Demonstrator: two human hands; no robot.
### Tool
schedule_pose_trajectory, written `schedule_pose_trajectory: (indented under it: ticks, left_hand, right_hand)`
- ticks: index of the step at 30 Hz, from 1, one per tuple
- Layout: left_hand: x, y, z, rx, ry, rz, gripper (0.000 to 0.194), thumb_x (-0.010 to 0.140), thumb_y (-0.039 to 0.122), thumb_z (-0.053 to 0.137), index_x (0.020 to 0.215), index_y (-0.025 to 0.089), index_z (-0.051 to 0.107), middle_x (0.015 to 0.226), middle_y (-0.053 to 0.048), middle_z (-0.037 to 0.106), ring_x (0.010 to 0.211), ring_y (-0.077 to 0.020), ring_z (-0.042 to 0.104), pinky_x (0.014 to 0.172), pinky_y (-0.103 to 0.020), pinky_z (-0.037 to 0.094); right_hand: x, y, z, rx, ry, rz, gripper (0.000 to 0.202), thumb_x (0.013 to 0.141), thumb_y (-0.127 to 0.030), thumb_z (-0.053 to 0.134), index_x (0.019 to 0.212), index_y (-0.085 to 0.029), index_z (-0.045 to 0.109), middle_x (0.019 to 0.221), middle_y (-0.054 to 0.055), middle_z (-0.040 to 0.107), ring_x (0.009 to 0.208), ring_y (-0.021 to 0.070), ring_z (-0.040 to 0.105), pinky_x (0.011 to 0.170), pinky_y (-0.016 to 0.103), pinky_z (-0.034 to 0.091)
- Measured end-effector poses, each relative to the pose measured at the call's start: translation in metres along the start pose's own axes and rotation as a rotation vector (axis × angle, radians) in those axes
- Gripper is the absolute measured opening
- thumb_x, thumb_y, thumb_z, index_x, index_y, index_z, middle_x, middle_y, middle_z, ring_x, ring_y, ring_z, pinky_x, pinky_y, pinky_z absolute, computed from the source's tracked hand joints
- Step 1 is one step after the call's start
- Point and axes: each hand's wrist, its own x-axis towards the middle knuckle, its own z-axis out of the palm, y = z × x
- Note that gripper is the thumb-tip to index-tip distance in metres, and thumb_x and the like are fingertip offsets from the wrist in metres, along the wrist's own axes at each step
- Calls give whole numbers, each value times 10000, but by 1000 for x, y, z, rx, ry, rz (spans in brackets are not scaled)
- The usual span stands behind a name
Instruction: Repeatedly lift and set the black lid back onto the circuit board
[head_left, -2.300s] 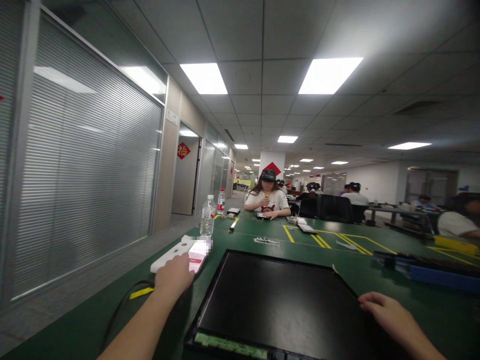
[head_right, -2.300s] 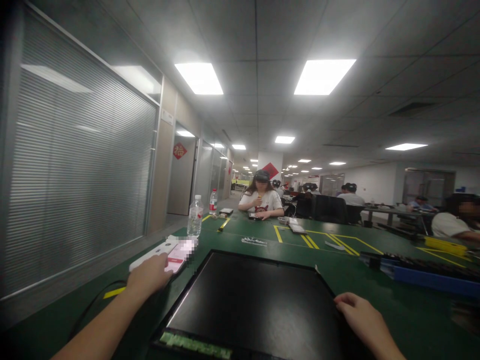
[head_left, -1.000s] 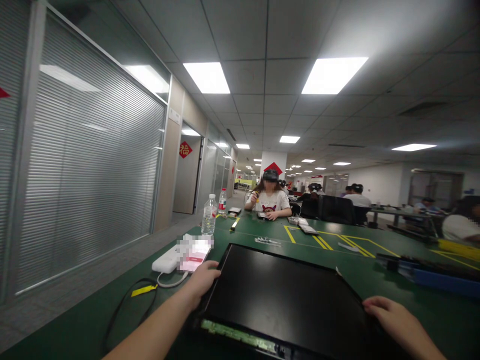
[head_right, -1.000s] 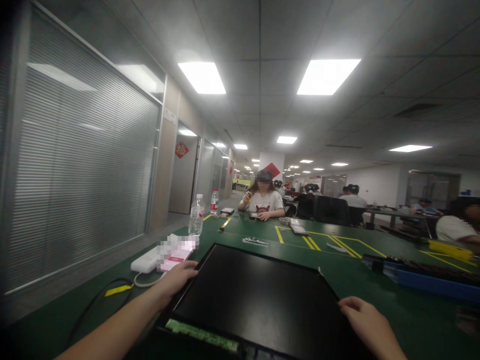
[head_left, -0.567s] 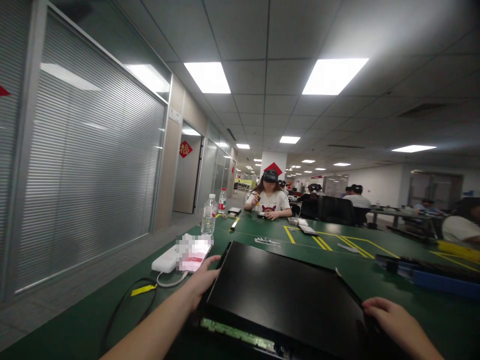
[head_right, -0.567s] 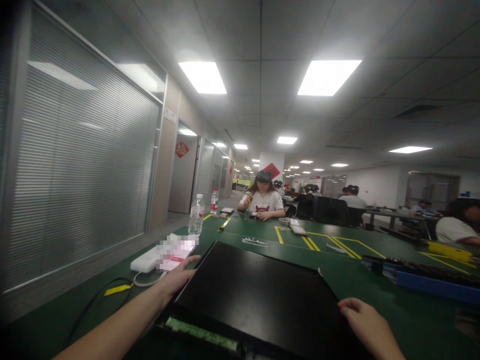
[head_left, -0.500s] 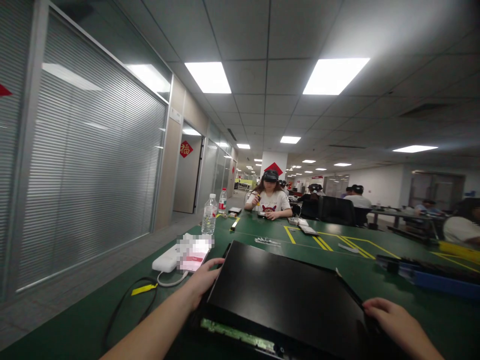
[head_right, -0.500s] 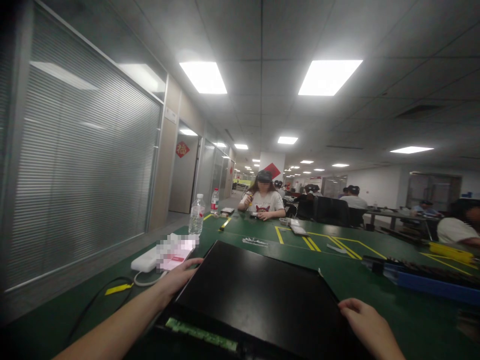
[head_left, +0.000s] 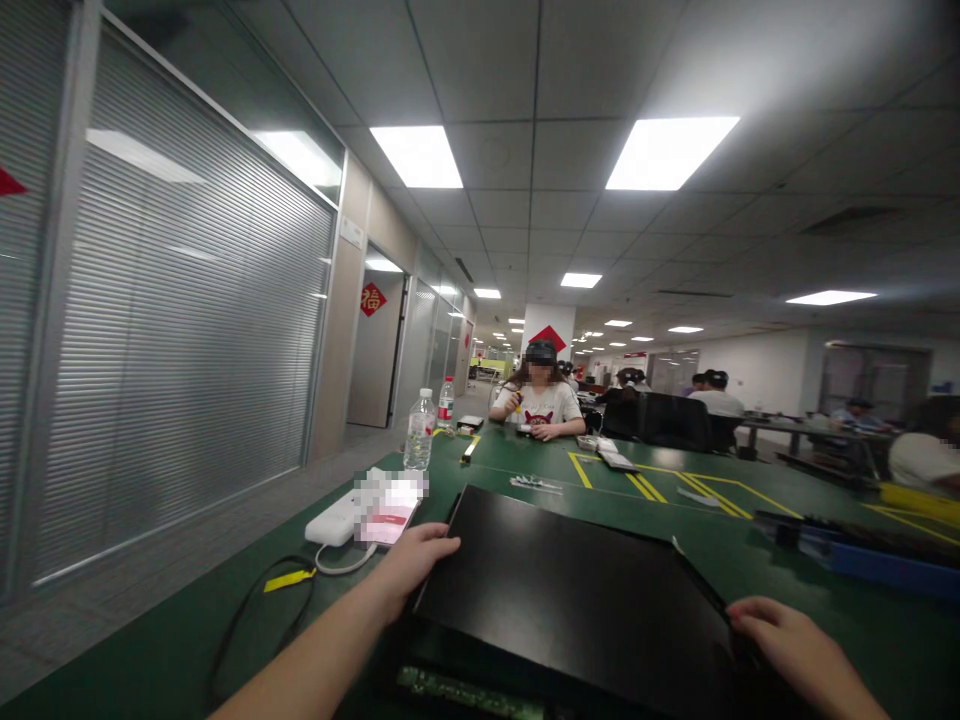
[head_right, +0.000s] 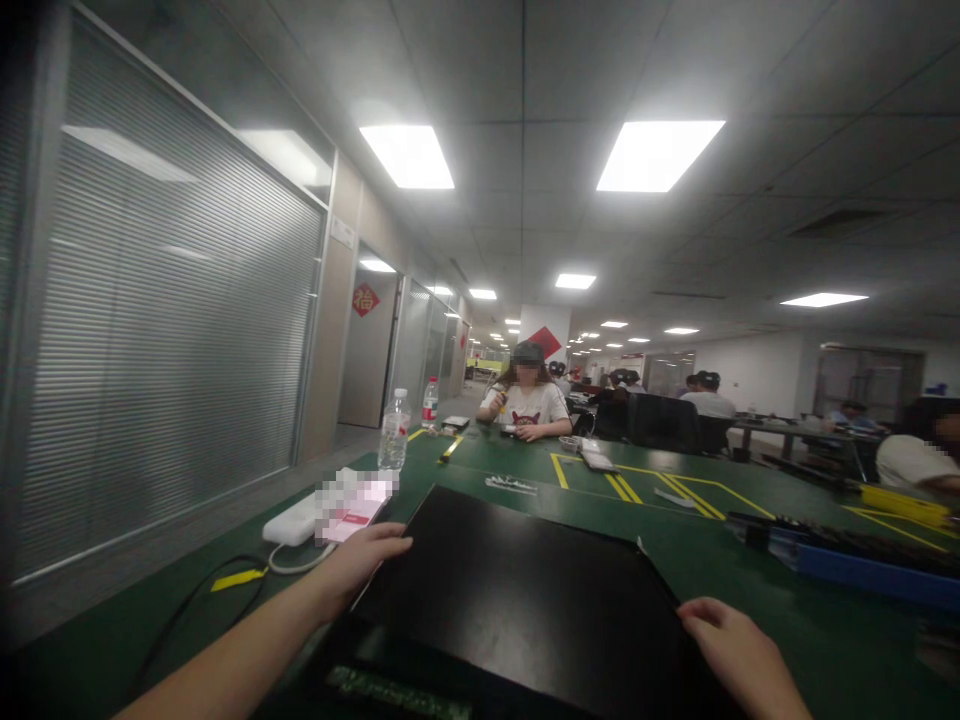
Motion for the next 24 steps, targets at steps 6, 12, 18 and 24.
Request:
schedule_pose_trajectory:
  ticks: [6,12,18,24]
  left_hand:
    - [5,-10,-5,13,-33,83,554,499,326,1001,986,154,802,928,-90,870,883,-301,815,830,-386,616]
    - [-1,0,-3,15,-91,117,494,569,350,1002,980,159,806,918,-80,880,873,-291,822,823,-377,609]
    - [-9,11,3,-34,-156,148,475,595,350,998,988,164,807,974,-89,891,920,-292,837,854,-359,608]
    - [-12,13,6,-94,-173,194,562,632,340,988,1120,147,788,999,-110,895,889,-290,848,834,-360,620]
  right_hand:
    - [-1,0,0,6,9,20,349,526,-530,524,660,-358,797,828,48,841,889,392,778,796,476,565]
    - [-4,-2,0,16,6,21,335,522,-536,542,652,-358,794,811,48,838,873,393,770,779,476,551]
    - [-1,0,0,46,35,19,306,518,-544,558,623,-367,784,778,49,831,862,401,769,777,488,554]
    - [7,9,-3,100,125,24,326,523,-569,560,633,-360,785,804,68,839,873,420,778,779,518,589]
